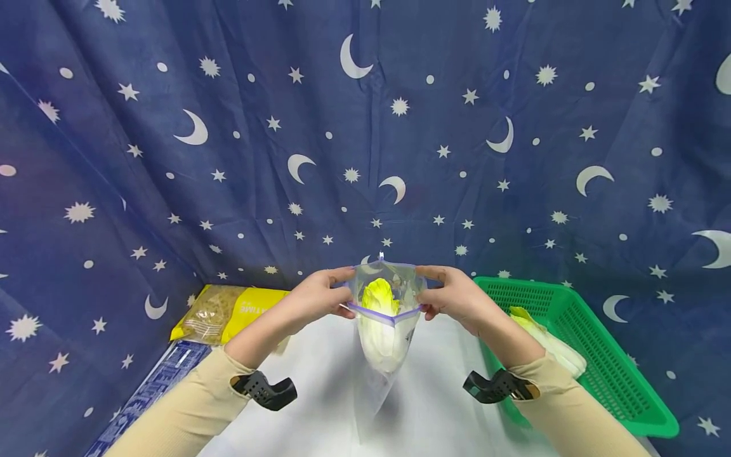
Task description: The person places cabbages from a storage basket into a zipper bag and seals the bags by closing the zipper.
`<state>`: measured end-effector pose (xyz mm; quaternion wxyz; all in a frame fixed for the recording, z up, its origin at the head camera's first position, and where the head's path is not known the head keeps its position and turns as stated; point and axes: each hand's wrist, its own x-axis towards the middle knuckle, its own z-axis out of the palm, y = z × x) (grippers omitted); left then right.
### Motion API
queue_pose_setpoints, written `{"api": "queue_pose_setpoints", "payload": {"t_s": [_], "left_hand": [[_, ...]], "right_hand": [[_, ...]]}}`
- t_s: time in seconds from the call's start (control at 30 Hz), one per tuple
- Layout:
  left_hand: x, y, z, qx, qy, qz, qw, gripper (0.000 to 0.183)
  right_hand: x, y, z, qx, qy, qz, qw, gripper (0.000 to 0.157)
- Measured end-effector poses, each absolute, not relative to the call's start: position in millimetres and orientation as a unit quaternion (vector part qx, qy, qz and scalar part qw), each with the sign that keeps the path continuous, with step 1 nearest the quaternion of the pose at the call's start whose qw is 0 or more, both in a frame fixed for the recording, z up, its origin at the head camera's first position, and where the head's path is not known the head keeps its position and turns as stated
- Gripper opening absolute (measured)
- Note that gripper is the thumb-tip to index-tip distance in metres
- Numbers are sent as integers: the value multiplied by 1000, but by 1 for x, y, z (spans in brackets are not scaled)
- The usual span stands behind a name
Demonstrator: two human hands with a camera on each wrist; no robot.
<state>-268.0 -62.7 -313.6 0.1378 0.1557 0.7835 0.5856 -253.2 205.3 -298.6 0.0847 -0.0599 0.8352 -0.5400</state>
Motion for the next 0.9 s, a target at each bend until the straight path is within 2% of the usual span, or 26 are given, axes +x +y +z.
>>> {"api": "queue_pose_setpoints", "payload": {"t_s": [0.9], "left_hand": [[-269,-70,-310,175,788,579,116,60]], "right_hand": [[-252,208,-302,-81,845,-519,98,68]]}}
